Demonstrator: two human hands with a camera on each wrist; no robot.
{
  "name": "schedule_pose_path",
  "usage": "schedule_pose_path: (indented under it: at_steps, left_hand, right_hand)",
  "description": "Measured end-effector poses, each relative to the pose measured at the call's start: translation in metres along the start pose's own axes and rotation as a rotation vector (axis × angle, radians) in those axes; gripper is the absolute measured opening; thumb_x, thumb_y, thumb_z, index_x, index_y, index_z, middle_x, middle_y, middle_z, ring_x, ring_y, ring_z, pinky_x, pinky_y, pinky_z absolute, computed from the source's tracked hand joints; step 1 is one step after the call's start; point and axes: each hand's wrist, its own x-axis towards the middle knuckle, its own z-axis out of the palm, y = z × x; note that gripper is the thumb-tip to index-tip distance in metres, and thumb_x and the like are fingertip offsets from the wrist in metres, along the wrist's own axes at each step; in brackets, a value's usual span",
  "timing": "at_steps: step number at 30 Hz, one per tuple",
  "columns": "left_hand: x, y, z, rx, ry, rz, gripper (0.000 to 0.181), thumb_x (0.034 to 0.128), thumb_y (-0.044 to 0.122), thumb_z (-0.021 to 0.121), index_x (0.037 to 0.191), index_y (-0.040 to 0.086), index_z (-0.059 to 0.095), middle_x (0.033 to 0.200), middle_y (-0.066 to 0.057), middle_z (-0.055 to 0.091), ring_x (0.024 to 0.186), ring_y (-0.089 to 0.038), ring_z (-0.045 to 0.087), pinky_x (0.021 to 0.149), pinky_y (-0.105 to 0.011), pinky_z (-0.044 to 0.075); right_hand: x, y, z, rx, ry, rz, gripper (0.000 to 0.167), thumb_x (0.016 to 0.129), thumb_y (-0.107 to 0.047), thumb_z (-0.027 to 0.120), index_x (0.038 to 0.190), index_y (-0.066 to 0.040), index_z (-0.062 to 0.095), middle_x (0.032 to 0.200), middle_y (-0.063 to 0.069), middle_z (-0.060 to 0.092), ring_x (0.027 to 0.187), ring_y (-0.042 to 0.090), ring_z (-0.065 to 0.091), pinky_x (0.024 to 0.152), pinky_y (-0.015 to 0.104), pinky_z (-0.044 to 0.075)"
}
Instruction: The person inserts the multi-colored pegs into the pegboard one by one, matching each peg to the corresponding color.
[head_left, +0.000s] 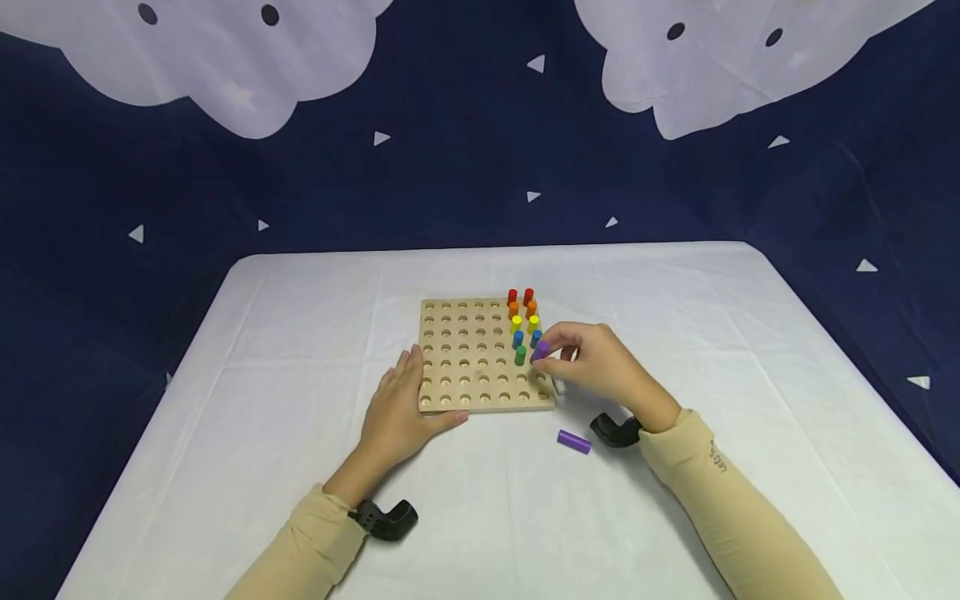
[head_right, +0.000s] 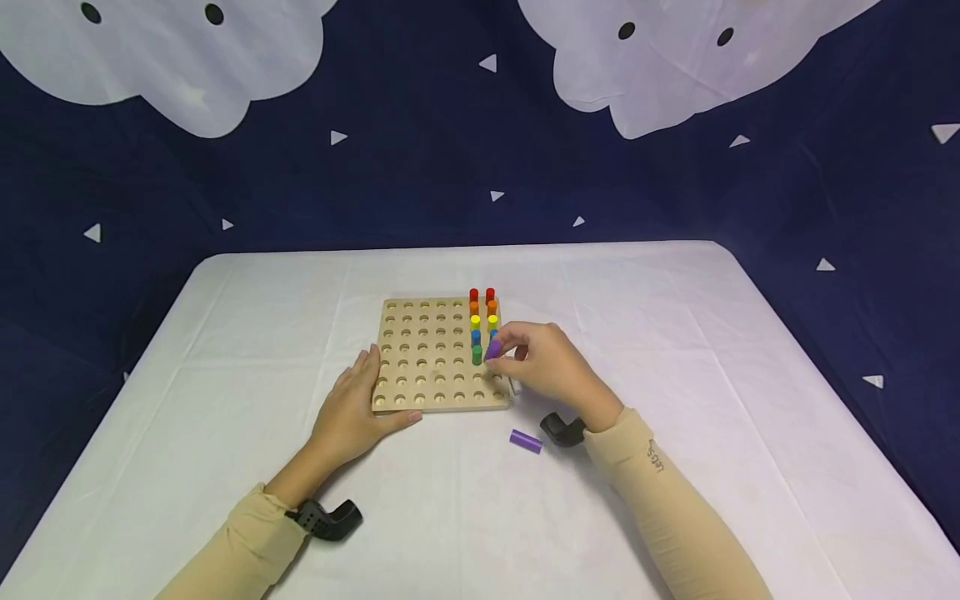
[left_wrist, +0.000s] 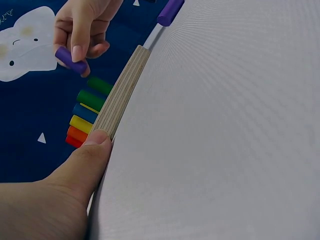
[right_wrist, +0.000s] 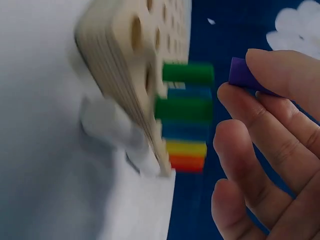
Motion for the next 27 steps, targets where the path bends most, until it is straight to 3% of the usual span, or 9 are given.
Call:
schedule_pose_path:
  at_steps: [6,13,21,27]
  left_hand:
    - [0.000,0.000,0.000,-0.007,0.004,0.001,0.127,0.0709,0.063,0.080,0.157,-0.002,0.014,0.165,-0.018,0.018,0.154,-0.032,0.016,0.127,-0.048,0.014]
    - [0.001,0.001,0.001,-0.007,-0.001,0.004,0.126,0.0714,0.063,0.080,0.157,-0.002,0.014,0.165,-0.018,0.018,0.154,-0.032,0.016,0.127,-0.048,0.013]
    - [0.000,0.000,0.000,-0.006,0.003,0.004,0.126,0.0713,0.064,0.079,0.157,-0.002,0.015,0.165,-0.017,0.018,0.154,-0.032,0.016,0.127,-0.048,0.014]
    - [0.001,-0.001,0.001,-0.002,-0.002,0.000,0.127,0.0712,0.065,0.079,0.157,-0.002,0.014,0.165,-0.017,0.018,0.154,-0.032,0.016,0.127,-0.048,0.014]
  right_hand:
    - [0.001,-0.003,0.016,-0.041,-0.057,-0.033,0.012,0.084,-0.025,0.080,0.092,-0.024,0.071,0.089,-0.011,0.074,0.075,0.011,0.060,0.063,0.025,0.051]
    - [0.001,-0.002,0.023,-0.106,-0.066,-0.031,0.010,0.083,-0.026,0.081,0.087,-0.024,0.072,0.080,-0.015,0.070,0.072,0.007,0.060,0.063,0.024,0.050]
    - [0.003,-0.003,0.025,-0.169,-0.063,-0.025,0.010,0.081,-0.027,0.083,0.086,-0.023,0.074,0.080,-0.016,0.072,0.080,0.009,0.057,0.074,0.029,0.045]
    - [0.003,-0.005,0.027,-0.227,-0.044,-0.034,0.012,0.080,-0.028,0.084,0.088,-0.022,0.076,0.076,-0.013,0.066,0.073,0.011,0.047,0.060,0.025,0.041]
